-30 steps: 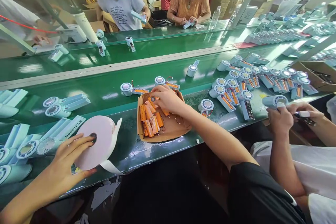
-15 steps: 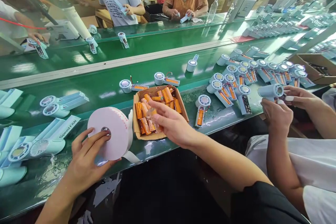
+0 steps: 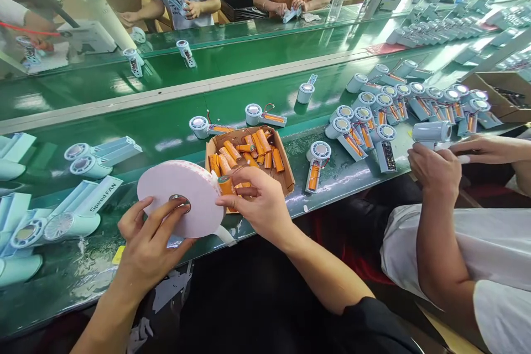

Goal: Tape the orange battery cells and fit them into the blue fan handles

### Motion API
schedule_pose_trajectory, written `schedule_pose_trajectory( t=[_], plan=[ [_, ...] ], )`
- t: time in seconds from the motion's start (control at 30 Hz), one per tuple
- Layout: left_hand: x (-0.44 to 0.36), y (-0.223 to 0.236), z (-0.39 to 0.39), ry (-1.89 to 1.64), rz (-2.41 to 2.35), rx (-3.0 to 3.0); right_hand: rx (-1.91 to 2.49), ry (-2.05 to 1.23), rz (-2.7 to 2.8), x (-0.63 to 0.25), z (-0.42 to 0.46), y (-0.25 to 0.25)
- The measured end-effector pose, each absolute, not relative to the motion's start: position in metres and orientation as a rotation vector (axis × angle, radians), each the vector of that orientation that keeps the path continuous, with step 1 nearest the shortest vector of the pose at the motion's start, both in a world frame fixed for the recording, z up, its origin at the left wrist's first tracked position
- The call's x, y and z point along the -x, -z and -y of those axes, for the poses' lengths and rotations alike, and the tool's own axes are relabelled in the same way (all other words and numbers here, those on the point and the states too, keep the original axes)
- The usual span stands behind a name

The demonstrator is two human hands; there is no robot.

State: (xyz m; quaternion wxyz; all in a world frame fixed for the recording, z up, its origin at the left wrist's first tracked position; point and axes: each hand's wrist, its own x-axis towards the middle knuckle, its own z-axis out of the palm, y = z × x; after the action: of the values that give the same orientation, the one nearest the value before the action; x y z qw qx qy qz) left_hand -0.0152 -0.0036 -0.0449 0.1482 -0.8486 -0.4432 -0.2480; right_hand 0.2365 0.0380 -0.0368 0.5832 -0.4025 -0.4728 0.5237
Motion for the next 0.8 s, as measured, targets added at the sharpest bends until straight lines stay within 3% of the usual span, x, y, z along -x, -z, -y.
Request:
schedule_pose_trajectory(
  t=[0.2,0.4,0.5,0.57,0.7,0.8],
  plan=[
    [0.012,0.048,0.007,0.66,1.247,2.334,0.85,-1.543,1.151,-0.258,-0.045,0.037],
    [-0.044,0.061,0.017,0.949,1.52,2.057,0.745,-1.143,0.589,-0.207,-0.026,0.053],
    [-0.052,0.065,0.021,1.027,1.514,2.137,0.736,-1.144,0.513,-0.207,-0.033,0.052],
    [-0.034,0.068,0.021,0.985,1.548,2.143,0.749,-1.12,0.587,-0.234,-0.05,0.044],
    [0.037,0.08,0.016,0.683,2.049,1.988,0.704,-0.654,0.59,-0.315,-0.081,0.025],
    [0.075,0.082,0.009,0.549,2.38,1.973,0.764,-0.611,0.576,-0.353,-0.073,0.03]
  ],
)
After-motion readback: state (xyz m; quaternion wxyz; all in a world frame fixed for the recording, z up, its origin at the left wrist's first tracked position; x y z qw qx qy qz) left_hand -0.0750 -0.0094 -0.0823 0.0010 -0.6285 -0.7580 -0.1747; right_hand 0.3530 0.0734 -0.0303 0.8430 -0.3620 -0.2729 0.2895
